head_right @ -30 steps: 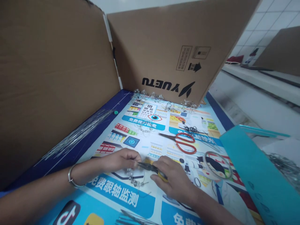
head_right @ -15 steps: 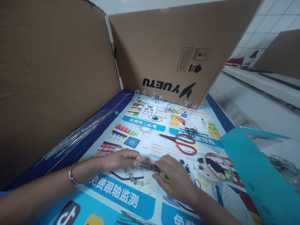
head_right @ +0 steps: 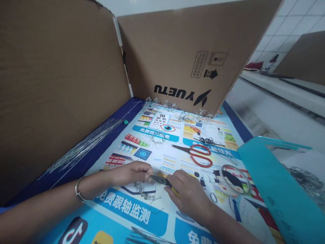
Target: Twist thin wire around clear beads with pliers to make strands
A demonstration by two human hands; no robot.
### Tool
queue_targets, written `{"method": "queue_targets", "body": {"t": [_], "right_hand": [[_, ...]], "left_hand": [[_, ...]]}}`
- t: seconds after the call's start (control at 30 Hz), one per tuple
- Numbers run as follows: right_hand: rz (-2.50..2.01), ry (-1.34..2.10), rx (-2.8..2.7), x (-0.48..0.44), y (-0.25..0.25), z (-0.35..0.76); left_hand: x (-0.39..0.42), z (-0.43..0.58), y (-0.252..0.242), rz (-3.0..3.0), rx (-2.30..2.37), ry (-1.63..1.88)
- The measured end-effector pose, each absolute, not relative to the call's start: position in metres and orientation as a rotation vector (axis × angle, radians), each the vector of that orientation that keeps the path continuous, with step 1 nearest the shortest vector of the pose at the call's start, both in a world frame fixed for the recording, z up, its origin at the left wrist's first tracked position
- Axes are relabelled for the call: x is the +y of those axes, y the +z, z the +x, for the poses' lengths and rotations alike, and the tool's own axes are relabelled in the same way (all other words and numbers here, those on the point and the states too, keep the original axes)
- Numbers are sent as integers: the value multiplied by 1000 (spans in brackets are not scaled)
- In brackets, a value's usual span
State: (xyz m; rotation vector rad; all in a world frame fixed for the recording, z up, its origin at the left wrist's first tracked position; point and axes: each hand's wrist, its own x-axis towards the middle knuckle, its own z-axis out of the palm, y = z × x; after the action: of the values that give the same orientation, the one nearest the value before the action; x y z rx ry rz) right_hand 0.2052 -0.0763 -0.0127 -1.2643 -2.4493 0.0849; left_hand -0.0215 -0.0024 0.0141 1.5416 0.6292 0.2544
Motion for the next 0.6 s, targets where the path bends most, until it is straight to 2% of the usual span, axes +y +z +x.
{"method": "queue_targets", "body": {"t": [0.6], "right_hand": [[-1287, 199, -2324, -79, -21, 204]], "left_hand": [[-6, -17, 4, 1534, 754, 388]]}}
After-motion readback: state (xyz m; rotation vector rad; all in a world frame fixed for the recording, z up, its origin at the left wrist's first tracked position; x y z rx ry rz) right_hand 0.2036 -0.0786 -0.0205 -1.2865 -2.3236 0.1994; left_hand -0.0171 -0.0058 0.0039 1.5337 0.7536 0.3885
